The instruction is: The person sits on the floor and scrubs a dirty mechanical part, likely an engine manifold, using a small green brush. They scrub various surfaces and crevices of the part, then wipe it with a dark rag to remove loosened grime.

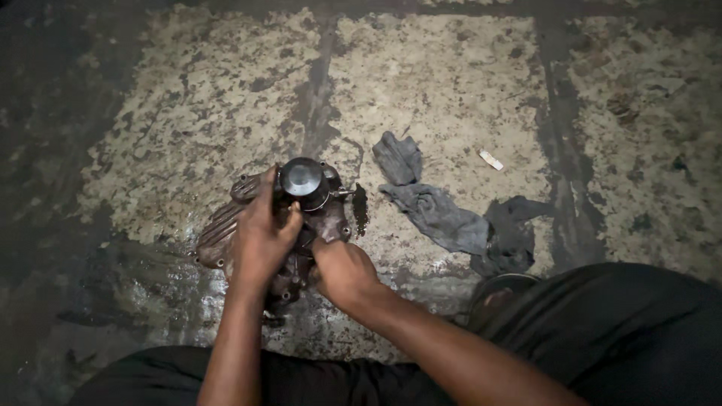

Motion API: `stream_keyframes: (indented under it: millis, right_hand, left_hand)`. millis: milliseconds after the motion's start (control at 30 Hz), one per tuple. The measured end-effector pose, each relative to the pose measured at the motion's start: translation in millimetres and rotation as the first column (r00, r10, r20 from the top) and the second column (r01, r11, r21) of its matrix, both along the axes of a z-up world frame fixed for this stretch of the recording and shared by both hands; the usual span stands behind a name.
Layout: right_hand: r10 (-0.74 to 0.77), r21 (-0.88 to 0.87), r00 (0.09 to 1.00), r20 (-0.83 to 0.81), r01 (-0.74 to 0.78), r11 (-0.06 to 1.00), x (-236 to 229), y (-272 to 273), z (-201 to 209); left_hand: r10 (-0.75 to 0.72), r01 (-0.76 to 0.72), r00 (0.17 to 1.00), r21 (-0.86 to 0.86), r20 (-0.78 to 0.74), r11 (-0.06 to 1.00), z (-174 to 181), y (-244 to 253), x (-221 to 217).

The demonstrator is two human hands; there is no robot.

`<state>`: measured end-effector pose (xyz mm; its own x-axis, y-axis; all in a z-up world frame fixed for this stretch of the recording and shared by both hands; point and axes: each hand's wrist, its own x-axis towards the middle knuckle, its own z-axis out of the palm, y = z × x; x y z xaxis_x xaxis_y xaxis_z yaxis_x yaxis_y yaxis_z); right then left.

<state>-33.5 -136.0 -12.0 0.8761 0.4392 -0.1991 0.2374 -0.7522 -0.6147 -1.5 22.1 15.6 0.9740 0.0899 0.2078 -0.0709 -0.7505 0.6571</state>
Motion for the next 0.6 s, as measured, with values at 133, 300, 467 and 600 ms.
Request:
stream_keyframes:
  millis: [133, 300, 467, 600]
  right_hand:
    - [-0.005, 0.024, 1.0, 0.027, 0.005, 1.0, 0.3, 0.1, -4.3]
    - [0.009, -0.016, 0.998, 0.055, -0.008, 1.0, 2.4, 1.8, -2.7]
    - [0.095, -0.079, 0.994, 0.061, -0.09, 0.993, 3.8, 0.4, -3.5]
    - [0.133, -0.126, 0.99, 0.056, -0.125, 0.984, 7.6, 3.2, -2.5]
  left_hand:
    - [-0.02, 0.021, 0.998, -0.014, 0.059, 1.0, -9.1, 2.8, 2.8]
    - [-0.038, 0.042, 0.99, -0.026, 0.135, 0.999, -13.1, 5.9, 2.1]
    - [0.024, -0.023, 1.0, -0.08, 0.019, 0.997, -12.2, 5.0, 1.1]
    - [0.037, -0.036, 0.999, -0.173, 0.0, 0.984, -9.1, 4.2, 3.5]
